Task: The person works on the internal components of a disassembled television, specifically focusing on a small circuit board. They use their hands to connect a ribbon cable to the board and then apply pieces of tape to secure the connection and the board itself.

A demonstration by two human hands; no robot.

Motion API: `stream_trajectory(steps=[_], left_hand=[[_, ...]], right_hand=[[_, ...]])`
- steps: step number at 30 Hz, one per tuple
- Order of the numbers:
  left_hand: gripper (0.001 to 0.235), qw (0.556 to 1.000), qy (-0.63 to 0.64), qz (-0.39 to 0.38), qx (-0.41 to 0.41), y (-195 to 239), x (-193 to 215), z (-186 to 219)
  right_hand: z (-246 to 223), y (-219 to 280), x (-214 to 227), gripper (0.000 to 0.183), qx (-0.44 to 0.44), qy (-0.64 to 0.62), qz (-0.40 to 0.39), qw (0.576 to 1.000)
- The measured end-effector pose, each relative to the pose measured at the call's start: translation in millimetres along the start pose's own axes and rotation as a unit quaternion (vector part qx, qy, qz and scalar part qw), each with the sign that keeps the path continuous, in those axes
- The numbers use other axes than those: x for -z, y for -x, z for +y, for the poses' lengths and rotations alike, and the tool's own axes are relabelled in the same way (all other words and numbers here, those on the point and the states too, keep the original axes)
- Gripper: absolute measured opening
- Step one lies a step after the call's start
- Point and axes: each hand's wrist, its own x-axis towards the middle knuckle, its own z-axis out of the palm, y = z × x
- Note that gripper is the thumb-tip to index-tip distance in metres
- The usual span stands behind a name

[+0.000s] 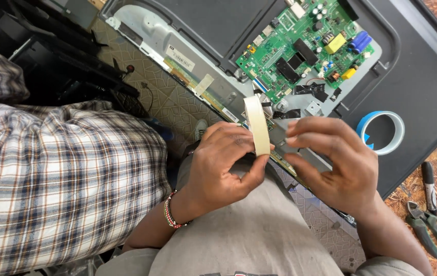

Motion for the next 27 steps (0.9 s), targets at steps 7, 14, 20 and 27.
stream_trajectory(steps=[7, 14, 20, 27], left_hand=[[0.005, 0.996, -0.031, -0.005, -0.080, 4, -8, -1], [0.004, 0.994, -0.039, -0.006, -0.097, 1, -6, 4], [0.002, 0.991, -0.091, 0.005, -0.103, 3, -7, 7], [0.007, 0.984, -0.141, -0.005, -0.110, -1, -4, 10]], right_hand=[[-12, -6, -5, 0.008, 0.094, 0.053, 0.017, 0.994], [-7, -5, -10, 0.018, 0.155, 0.083, 0.044, 0.983], [-7, -3, -5, 0.021, 0.111, 0.042, 0.052, 0.992], [-6, -9, 7, 0.011, 0.155, 0.110, 0.005, 0.982]])
